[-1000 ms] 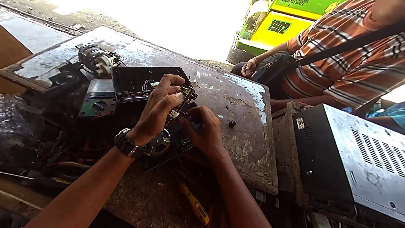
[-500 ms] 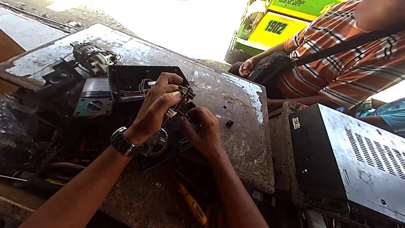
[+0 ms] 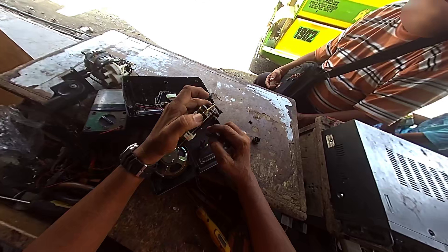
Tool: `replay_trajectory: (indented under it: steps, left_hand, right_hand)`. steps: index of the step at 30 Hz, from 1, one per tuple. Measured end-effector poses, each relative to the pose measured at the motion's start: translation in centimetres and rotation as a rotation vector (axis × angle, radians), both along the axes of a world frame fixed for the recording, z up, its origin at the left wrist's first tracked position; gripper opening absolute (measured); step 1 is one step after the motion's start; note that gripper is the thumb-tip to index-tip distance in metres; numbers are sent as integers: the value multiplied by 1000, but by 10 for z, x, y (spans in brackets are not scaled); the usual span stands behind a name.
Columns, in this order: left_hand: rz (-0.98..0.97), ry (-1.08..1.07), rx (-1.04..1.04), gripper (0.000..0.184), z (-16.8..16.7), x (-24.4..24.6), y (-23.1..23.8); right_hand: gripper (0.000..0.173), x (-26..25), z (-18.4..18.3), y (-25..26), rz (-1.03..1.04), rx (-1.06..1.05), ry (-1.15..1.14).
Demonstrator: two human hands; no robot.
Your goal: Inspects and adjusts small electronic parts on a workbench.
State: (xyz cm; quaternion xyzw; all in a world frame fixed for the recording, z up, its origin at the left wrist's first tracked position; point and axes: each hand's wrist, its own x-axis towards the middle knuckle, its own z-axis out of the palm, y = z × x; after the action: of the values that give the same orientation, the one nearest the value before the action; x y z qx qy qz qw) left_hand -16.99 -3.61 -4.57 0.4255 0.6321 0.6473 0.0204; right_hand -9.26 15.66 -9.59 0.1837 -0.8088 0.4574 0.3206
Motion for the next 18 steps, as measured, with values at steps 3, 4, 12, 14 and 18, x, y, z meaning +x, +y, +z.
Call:
replay_trajectory:
  steps: [3, 4, 12, 14, 18]
  left_hand:
    - [-2, -9, -12, 55, 0, 1, 0]
    - [6, -9, -26, 54, 2, 1, 0]
    - [194, 123, -414, 61, 18, 10, 17]
    - [254, 229, -578, 64, 17, 11, 27]
    - [304, 416, -821, 64, 10, 9, 46]
  right_hand:
    - [24, 0, 1, -1, -39, 13, 16]
    - [23, 0, 2, 1, -74, 6, 18]
    - [21, 5, 13, 29, -417, -482, 35]
    - [20, 4, 13, 33, -437, -561, 68]
    - [17, 0, 16, 34, -464, -615, 198]
